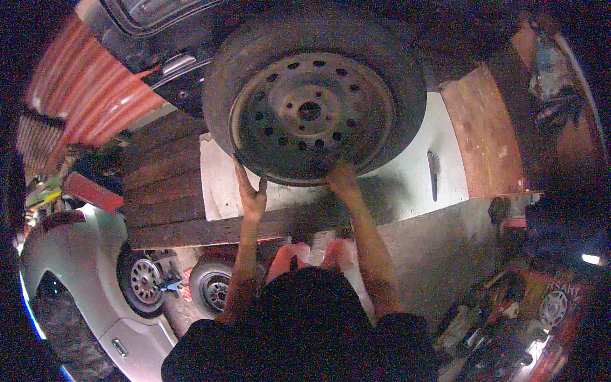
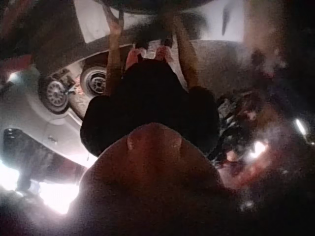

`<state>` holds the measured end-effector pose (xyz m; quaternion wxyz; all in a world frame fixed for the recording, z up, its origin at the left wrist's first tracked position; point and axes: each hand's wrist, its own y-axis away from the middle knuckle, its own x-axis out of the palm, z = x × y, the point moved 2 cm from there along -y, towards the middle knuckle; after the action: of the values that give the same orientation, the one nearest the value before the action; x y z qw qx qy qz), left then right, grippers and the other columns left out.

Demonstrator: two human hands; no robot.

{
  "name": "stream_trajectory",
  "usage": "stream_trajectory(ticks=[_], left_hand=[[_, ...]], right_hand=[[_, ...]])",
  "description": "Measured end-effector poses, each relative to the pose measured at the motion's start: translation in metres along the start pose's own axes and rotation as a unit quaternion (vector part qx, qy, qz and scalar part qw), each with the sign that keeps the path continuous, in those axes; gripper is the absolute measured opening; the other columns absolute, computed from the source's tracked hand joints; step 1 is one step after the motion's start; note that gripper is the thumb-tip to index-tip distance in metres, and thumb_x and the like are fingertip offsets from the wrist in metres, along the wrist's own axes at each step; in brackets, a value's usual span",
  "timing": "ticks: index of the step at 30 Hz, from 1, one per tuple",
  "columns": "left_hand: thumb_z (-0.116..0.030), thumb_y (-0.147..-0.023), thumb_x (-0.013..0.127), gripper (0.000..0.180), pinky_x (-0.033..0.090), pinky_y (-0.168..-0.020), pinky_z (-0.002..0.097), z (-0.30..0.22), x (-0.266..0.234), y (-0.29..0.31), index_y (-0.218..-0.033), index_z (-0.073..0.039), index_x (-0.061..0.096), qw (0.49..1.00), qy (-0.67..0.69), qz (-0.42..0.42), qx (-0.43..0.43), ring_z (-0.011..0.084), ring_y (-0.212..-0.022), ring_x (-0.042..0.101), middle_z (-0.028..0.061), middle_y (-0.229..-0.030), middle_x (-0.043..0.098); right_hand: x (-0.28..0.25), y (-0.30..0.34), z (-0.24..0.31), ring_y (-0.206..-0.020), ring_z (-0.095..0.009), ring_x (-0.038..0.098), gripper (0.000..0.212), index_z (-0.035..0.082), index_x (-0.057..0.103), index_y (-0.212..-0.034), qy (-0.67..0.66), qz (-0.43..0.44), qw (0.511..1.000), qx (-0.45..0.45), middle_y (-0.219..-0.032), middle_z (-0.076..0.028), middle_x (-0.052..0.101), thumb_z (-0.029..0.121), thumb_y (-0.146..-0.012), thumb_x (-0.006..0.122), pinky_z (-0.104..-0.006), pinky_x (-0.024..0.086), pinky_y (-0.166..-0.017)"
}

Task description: The person scrubs a car wheel with a brush and then uses a scraper to remove residue from the rim. The person works on the wheel while it is mounted on the vehicle.

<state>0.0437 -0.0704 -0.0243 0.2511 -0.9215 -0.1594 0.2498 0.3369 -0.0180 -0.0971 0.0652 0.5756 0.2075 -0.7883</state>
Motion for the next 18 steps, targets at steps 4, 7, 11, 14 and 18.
stream_trajectory(ticks=[4, 7, 11, 14, 18], left_hand=[[0.014, -0.078, 0.065, 0.102, 0.022, -0.119, 0.0473, -0.003, -0.007, 0.001, -0.158, -0.008, 0.005, 1.0, 0.017, -0.007, -0.023, 0.0434, -0.149, 0.013, 0.0234, -0.163, 0.007], [0.014, -0.078, 0.065, 0.104, 0.021, -0.12, 0.0466, -0.008, 0.004, -0.005, -0.158, -0.008, 0.002, 1.0, 0.013, 0.008, 0.028, 0.0419, -0.149, 0.012, 0.0238, -0.163, 0.007], [0.013, -0.079, 0.065, 0.103, 0.02, -0.12, 0.0457, -0.005, -0.005, -0.001, -0.158, -0.008, 0.001, 0.998, 0.017, 0.017, -0.053, 0.0402, -0.15, 0.011, 0.0242, -0.162, 0.006], [0.012, -0.079, 0.065, 0.103, 0.02, -0.12, 0.0454, -0.003, -0.002, 0.004, -0.157, -0.007, 0.001, 0.999, 0.014, 0.025, -0.044, 0.0396, -0.15, 0.011, 0.0241, -0.163, 0.005], [0.012, -0.079, 0.064, 0.102, 0.019, -0.121, 0.0454, -0.007, -0.001, 0.0, -0.157, -0.007, 0.002, 0.997, 0.015, 0.031, -0.062, 0.0399, -0.15, 0.011, 0.024, -0.163, 0.005]], right_hand=[[-0.035, -0.004, 0.007, -0.098, -0.043, 0.06, 0.028, 0.001, 0.064, -0.102, -0.088, 0.184, 0.956, 0.208, -0.101, -0.022, 0.064, 0.019, -0.08, 0.064, -0.0545, 0.049, -0.083], [0.026, 0.037, 0.014, -0.082, -0.046, 0.06, 0.027, 0.001, 0.064, -0.098, -0.043, -0.03, 0.996, 0.074, -0.087, -0.022, 0.064, 0.013, -0.074, 0.063, -0.0547, 0.048, -0.07], [-0.005, 0.022, 0.009, -0.096, -0.046, 0.059, 0.038, -0.001, 0.061, -0.107, -0.096, 0.085, 0.982, 0.14, -0.1, -0.024, 0.063, 0.018, -0.074, 0.07, -0.0569, 0.048, -0.084], [0.014, 0.037, 0.01, -0.095, -0.046, 0.059, 0.039, -0.002, 0.061, -0.107, -0.122, 0.022, 0.984, 0.124, -0.098, -0.024, 0.063, 0.019, -0.076, 0.07, -0.0572, 0.047, -0.084], [0.036, 0.052, 0.034, -0.089, -0.045, 0.058, 0.035, 0.0, 0.061, -0.104, -0.077, -0.074, 0.993, 0.045, -0.093, -0.022, 0.062, 0.022, -0.078, 0.069, -0.0559, 0.046, -0.077]])
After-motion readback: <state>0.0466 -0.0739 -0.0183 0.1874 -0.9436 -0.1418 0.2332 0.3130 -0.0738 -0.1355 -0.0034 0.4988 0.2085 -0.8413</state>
